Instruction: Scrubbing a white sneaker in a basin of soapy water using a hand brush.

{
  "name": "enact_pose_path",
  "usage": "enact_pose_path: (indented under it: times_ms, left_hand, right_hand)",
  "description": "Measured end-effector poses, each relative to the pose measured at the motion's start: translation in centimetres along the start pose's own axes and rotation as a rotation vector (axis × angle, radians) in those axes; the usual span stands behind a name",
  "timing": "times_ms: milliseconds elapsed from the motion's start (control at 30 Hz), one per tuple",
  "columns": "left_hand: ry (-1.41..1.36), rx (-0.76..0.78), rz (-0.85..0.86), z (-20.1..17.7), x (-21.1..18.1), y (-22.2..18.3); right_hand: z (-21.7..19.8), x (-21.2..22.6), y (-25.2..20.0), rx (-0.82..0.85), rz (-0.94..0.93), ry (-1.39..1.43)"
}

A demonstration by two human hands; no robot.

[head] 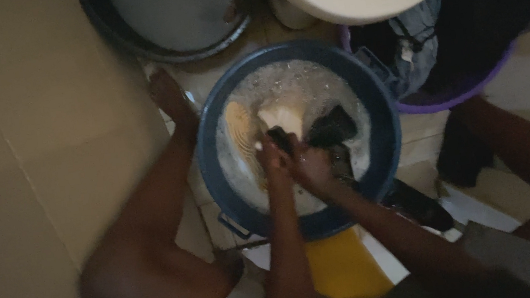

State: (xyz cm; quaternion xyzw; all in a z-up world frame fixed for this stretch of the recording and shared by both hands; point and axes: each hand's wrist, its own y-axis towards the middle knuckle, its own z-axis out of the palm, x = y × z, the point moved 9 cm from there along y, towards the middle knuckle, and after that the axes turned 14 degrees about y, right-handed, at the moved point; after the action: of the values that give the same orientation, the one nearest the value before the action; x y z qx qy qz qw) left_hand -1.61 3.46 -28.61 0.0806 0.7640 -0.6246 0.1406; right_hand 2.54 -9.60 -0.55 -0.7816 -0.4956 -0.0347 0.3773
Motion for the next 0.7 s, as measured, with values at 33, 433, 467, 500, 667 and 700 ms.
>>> enact_pose_path:
  times_ms: [33,433,467,500,667,700]
  left_hand:
    - [-0.003,-0.011,-0.008,-0.8,-4.4,-4.8]
    - [-0.476,0.431,0.160,-0.5,-15.4,-25.6]
    - [-0.231,0.266,0.354,-1.9,-16.6,-24.7]
    - [0.009,0.097,0.548,-2.9,-18.4,-24.1]
    - [0.000,-0.050,0.572,-3.2,-18.1,-25.8]
    - [-0.069,-0.049,0.574,-2.8,-18.9,-27.5]
  right_hand:
    - [-2.3,0.8,2.2,0.013,-0.003,0.000]
    - [-1.8,-10.6,14.7,0.025,0.173,0.853]
    - [-0.3,-12.7,15.3,0.071,0.239,0.931]
    - [0.8,-14.2,16.5,0.120,0.293,1.003]
    - [3.7,-24.9,19.0,-0.082,0.132,1.028]
    - [4.9,-25.7,23.1,-0.154,-0.097,0.796]
